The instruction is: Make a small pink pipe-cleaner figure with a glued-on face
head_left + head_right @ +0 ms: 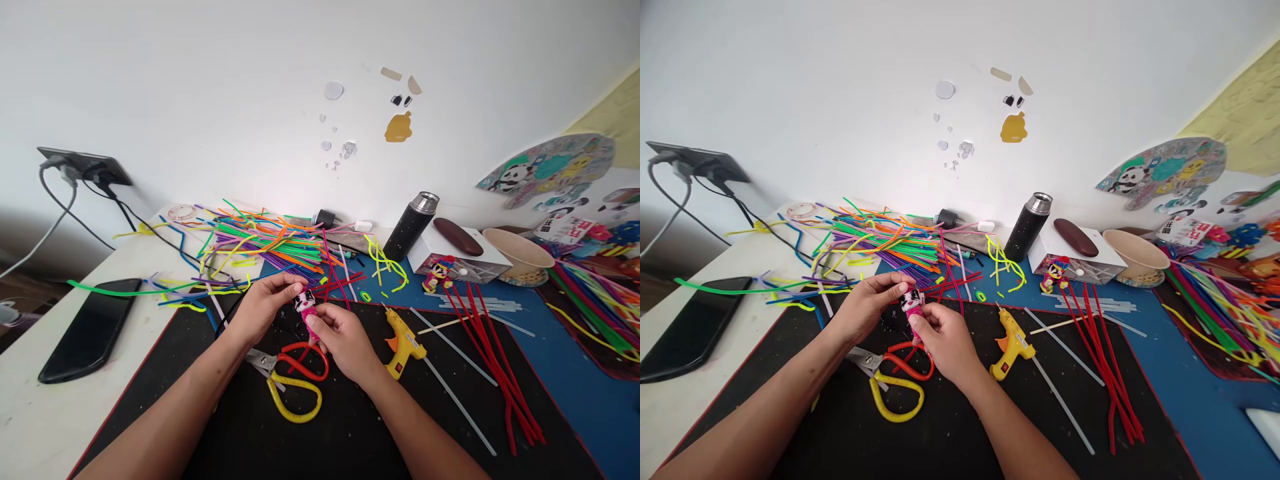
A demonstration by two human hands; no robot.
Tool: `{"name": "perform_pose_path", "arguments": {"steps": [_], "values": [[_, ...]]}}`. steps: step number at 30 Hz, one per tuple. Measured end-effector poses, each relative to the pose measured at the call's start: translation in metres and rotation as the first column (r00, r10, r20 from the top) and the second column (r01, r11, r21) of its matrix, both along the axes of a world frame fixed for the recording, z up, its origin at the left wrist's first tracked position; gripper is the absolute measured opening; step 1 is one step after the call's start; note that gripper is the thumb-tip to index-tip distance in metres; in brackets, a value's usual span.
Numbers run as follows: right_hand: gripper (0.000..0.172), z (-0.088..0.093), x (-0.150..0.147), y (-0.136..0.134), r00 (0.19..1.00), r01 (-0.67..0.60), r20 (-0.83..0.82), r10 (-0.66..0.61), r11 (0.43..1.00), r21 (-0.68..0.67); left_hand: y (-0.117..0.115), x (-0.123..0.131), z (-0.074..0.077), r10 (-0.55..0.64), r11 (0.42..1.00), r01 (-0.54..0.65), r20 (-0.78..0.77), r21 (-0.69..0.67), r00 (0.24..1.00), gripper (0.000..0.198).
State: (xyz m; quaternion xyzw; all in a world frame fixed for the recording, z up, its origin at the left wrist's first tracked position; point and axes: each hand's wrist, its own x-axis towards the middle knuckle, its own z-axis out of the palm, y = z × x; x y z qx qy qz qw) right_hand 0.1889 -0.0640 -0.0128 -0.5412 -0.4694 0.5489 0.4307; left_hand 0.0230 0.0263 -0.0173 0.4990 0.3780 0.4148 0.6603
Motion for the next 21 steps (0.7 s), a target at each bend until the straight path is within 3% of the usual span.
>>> {"name": "perform_pose_path", "arguments": {"steps": [21], "values": [[0.034, -0.0053, 0.0024, 0.0009, 1.000, 0.008, -0.011, -0.008, 1.000, 0.021, -0.0017, 0.0028, -0.0098, 0.019, 1.000, -0.019, -0.003, 0.014, 1.000, 0.028]]}}
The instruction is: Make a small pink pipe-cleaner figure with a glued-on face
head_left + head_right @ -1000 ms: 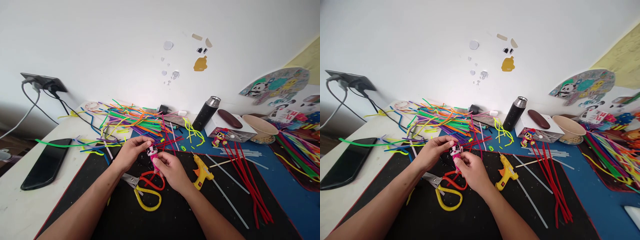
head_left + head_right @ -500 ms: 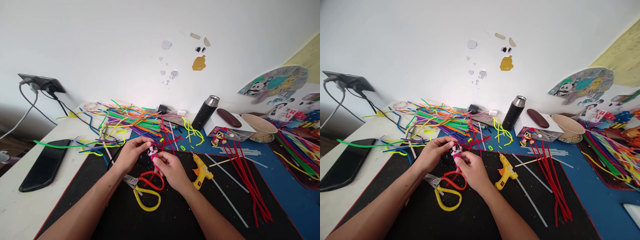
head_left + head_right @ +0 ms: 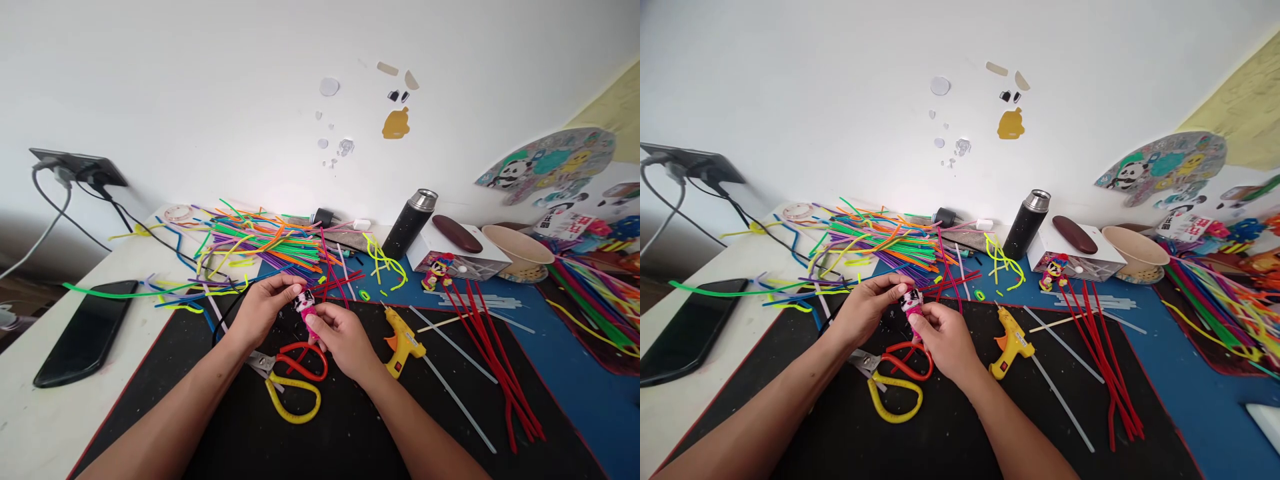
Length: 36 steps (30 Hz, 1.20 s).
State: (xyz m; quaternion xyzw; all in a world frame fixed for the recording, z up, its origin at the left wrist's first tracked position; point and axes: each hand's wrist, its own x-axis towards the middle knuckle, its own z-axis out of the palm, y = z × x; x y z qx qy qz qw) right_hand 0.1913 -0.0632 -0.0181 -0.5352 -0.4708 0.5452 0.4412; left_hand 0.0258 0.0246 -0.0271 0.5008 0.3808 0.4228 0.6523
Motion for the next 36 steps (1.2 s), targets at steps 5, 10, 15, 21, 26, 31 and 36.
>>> {"name": "perform_pose_path", "arguments": {"steps": [5, 10, 15, 21, 26, 31, 36], "values": [[0.033, -0.0002, 0.0004, 0.0003, 1.000, 0.003, 0.001, -0.003, 1.000, 0.002, -0.0003, -0.0005, -0.0011, 0.002, 1.000, -0.002, 0.000, 0.002, 1.000, 0.028], [0.032, -0.0002, 0.0003, 0.0008, 1.000, 0.002, 0.002, -0.002, 1.000, 0.003, -0.0005, 0.0000, -0.0019, 0.013, 1.000, -0.013, -0.010, 0.019, 1.000, 0.029], [0.031, -0.0006, 0.0002, 0.0010, 1.000, 0.006, -0.003, -0.006, 1.000, -0.002, -0.0003, 0.0005, -0.0023, 0.017, 1.000, -0.016, -0.011, 0.020, 1.000, 0.029], [0.030, -0.0009, 0.0008, 0.0016, 1.000, 0.005, -0.017, -0.005, 1.000, -0.001, -0.0003, 0.0005, -0.0039, 0.016, 1.000, -0.015, -0.022, 0.023, 1.000, 0.030], [0.030, -0.0018, 0.0011, 0.0020, 1.000, 0.004, -0.026, -0.004, 1.000, 0.000, -0.0001, 0.0009, -0.0042, 0.013, 1.000, -0.012, -0.028, 0.028, 1.000, 0.030], [0.031, -0.0023, 0.0016, 0.0021, 1.000, -0.001, -0.028, 0.000, 1.000, -0.009, 0.0004, 0.0007, -0.0052, 0.013, 1.000, -0.012, -0.024, 0.023, 1.000, 0.028], [0.031, -0.0017, 0.0015, 0.0013, 1.000, -0.003, -0.020, 0.002, 1.000, -0.011, 0.0003, 0.0005, -0.0070, 0.005, 1.000, -0.004, -0.023, 0.016, 1.000, 0.027]]}}
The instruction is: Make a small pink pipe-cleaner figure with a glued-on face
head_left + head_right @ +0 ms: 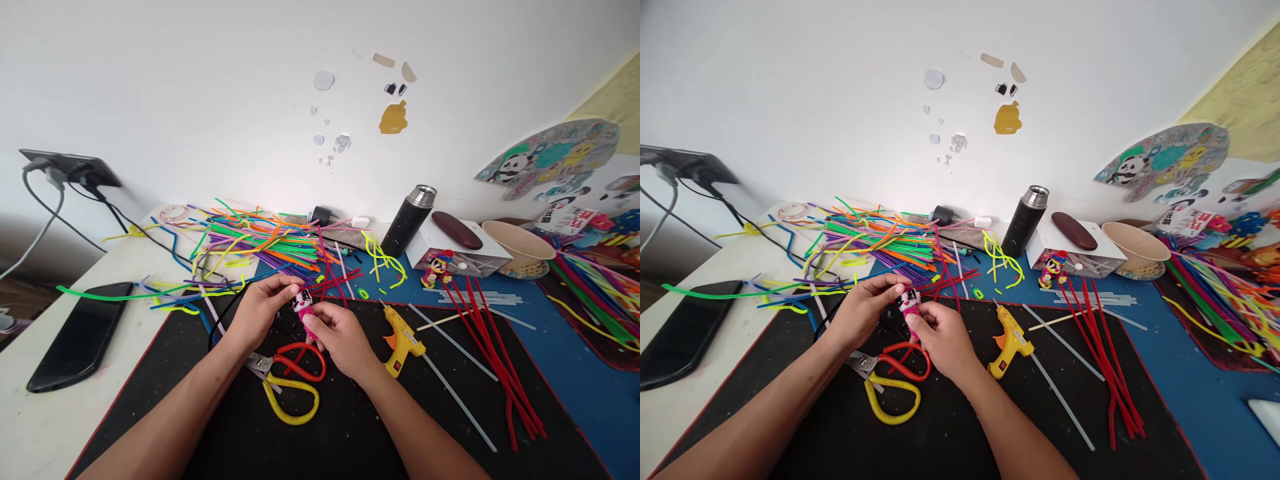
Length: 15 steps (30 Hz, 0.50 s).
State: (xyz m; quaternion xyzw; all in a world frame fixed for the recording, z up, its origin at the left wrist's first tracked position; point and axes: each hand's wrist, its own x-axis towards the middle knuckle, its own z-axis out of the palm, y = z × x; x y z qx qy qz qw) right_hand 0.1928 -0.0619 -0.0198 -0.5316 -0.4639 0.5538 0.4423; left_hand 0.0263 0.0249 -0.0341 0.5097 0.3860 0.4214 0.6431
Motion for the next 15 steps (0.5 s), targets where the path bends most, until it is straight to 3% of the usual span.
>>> {"name": "perform_pose_path", "arguments": {"steps": [15], "values": [[0.034, 0.0023, 0.0000, 0.0005, 1.000, -0.007, 0.009, 0.007, 1.000, 0.004, 0.0001, 0.0003, 0.0052, 0.029, 1.000, -0.029, -0.031, 0.003, 0.999, 0.031]]}}
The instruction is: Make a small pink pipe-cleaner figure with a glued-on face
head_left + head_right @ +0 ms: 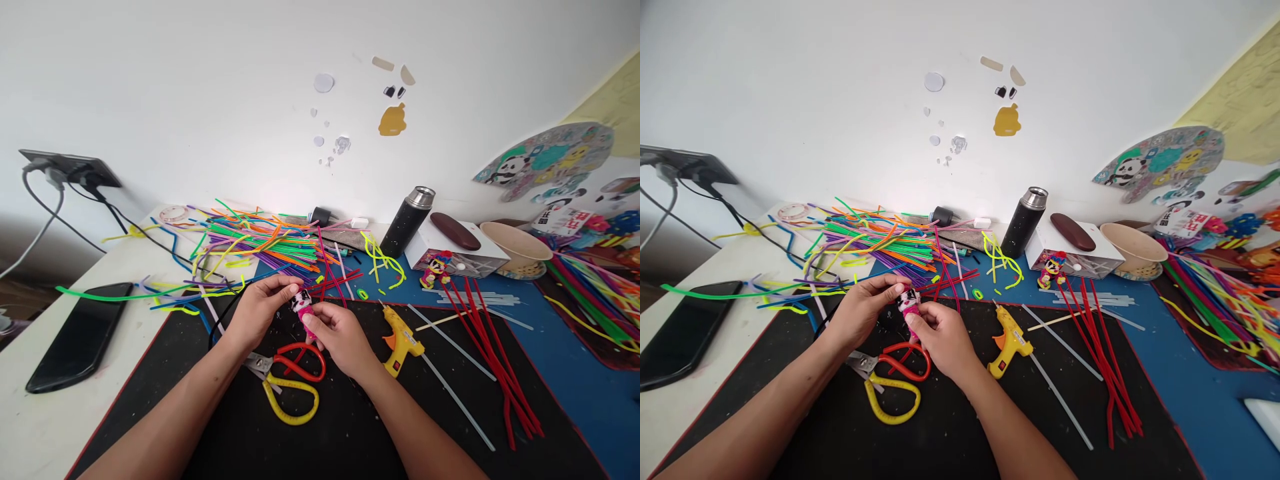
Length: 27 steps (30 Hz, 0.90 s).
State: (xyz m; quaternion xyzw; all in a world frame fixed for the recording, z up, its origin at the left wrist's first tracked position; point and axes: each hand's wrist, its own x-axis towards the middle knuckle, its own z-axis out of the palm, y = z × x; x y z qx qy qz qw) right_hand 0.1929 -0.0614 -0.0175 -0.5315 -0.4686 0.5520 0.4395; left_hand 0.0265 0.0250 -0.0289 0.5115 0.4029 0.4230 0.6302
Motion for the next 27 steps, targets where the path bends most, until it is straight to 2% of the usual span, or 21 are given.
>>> {"name": "perform_pose_path", "arguments": {"steps": [7, 17, 23, 27], "values": [[0.037, -0.001, 0.000, -0.001, 1.000, -0.002, -0.007, 0.002, 1.000, 0.009, 0.000, -0.002, 0.003, -0.001, 1.000, 0.000, -0.020, -0.014, 1.000, 0.035], [0.041, 0.000, -0.001, -0.002, 1.000, 0.006, 0.006, -0.006, 1.000, 0.009, -0.002, 0.000, 0.008, 0.022, 0.999, -0.020, 0.054, -0.049, 0.998, 0.043], [0.043, 0.001, 0.003, 0.000, 0.997, 0.066, -0.043, -0.063, 0.996, 0.052, -0.004, 0.001, 0.013, 0.116, 0.991, -0.103, 0.164, -0.090, 0.980, 0.058], [0.044, 0.002, 0.005, 0.002, 0.992, 0.107, -0.074, -0.102, 0.992, 0.069, -0.006, 0.002, 0.015, 0.054, 0.988, -0.017, 0.239, -0.153, 0.970, 0.060]]}}
